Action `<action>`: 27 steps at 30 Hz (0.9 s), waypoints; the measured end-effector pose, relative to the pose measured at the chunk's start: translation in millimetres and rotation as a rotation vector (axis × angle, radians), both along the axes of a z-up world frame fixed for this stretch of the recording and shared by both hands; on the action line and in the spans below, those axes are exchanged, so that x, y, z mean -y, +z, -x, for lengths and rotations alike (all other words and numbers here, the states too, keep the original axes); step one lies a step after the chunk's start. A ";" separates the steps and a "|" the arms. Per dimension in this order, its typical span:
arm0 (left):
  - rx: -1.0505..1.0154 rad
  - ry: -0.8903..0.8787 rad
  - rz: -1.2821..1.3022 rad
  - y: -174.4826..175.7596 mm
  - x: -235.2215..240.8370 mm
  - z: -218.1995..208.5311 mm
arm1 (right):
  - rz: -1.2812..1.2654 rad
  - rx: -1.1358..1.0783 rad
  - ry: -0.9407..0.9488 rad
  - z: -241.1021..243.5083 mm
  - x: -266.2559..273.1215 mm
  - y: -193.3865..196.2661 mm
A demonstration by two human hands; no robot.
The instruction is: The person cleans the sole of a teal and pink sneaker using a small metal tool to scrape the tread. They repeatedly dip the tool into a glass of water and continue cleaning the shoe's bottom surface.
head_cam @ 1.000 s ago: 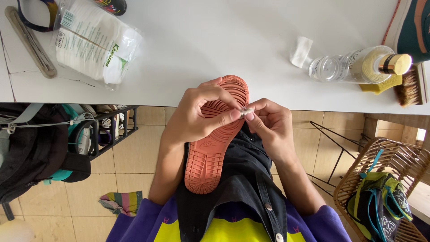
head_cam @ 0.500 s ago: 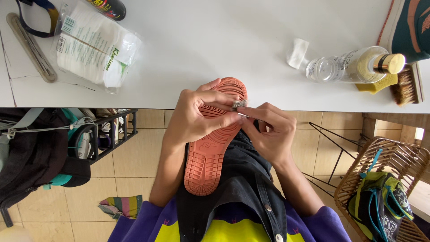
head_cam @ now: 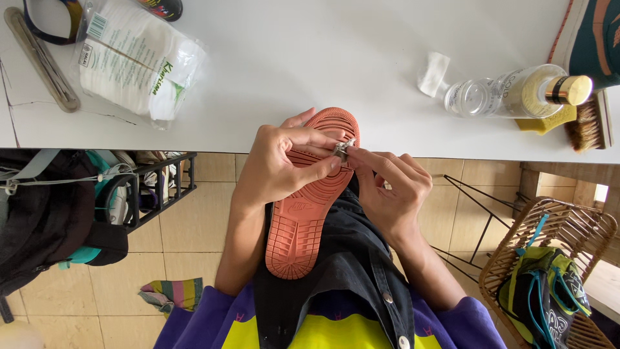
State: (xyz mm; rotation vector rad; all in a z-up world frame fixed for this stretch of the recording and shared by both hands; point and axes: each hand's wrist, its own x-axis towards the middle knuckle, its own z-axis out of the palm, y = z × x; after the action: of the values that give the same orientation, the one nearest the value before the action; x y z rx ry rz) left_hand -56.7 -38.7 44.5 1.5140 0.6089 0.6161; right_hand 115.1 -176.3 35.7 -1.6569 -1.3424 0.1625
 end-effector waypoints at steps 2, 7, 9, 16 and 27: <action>0.026 -0.023 -0.029 1.6 0.3 1.9 | 0.021 0.035 -0.001 0.1 -0.4 0.7; 0.082 -0.035 0.049 -5.9 1.2 3.5 | -0.012 0.049 0.066 -1.1 -1.1 -3.0; 0.086 -0.021 0.077 -13.1 1.6 2.5 | -0.021 0.065 0.089 0.3 -1.4 -5.8; 0.093 -0.037 0.104 -11.1 -5.1 5.7 | -0.211 0.217 0.160 2.0 -18.6 1.5; 0.259 -0.080 -0.087 -9.4 -6.2 1.5 | -0.194 -0.097 0.233 -2.8 -8.4 -0.2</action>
State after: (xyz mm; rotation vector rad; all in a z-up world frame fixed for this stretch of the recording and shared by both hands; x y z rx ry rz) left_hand -58.2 -32.5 35.1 1.5007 0.3251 0.7708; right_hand 117.8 -168.0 35.5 -1.3135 -1.4277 0.2383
